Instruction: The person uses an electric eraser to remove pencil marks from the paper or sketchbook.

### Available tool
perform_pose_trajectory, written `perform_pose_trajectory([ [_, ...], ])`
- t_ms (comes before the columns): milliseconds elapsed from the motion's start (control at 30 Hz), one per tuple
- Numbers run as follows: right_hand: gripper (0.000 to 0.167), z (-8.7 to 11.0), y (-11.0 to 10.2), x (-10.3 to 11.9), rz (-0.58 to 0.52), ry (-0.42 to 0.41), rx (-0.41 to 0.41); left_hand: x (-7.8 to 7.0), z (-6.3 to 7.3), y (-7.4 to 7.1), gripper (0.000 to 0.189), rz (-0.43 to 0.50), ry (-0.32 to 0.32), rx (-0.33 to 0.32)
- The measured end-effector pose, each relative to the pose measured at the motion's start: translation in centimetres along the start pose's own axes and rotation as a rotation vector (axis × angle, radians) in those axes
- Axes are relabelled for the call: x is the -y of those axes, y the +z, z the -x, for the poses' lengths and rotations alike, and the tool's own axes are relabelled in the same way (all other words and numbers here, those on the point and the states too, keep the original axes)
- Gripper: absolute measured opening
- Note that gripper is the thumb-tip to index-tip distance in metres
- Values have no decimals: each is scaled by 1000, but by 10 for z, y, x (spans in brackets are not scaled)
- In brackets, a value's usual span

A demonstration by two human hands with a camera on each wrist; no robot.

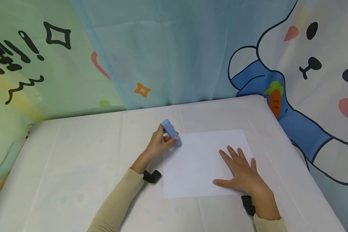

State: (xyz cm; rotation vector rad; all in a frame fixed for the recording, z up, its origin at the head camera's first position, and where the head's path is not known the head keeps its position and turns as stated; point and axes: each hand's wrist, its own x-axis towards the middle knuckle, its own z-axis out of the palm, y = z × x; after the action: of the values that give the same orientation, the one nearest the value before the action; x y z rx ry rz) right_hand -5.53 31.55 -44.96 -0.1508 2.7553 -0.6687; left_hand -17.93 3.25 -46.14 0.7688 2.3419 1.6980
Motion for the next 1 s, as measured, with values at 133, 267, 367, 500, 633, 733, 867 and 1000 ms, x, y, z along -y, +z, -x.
perform_pose_trajectory([
  [133, 111, 0, 0, 0, -5, -2, 1, -1, 1, 0, 38, -5, 3, 0],
  [267, 111, 0, -1, 0, -7, -5, 0, -2, 1, 0, 38, -3, -3, 1],
  [367, 111, 0, -1, -1, -5, -5, 3, -1, 1, 0, 38, -6, -9, 4],
  [500, 111, -1, -1, -1, -7, -1, 6, -1, 0, 0, 38, -23, -9, 10],
  [633, 111, 0, 0, 0, -6, 1, 5, -1, 0, 0, 38, -32, -6, 12],
  [733, 111, 0, 0, 0, -6, 3, 5, -2, 1, 0, 38, -31, -6, 12],
  [867, 111, -1, 0, -1, -4, 1, 2, -4, 2, -1, 38, -36, -7, 11],
  [1000, 111, -1, 1, -2, -1, -3, -2, -5, 2, -1, 38, -35, -16, 12],
])
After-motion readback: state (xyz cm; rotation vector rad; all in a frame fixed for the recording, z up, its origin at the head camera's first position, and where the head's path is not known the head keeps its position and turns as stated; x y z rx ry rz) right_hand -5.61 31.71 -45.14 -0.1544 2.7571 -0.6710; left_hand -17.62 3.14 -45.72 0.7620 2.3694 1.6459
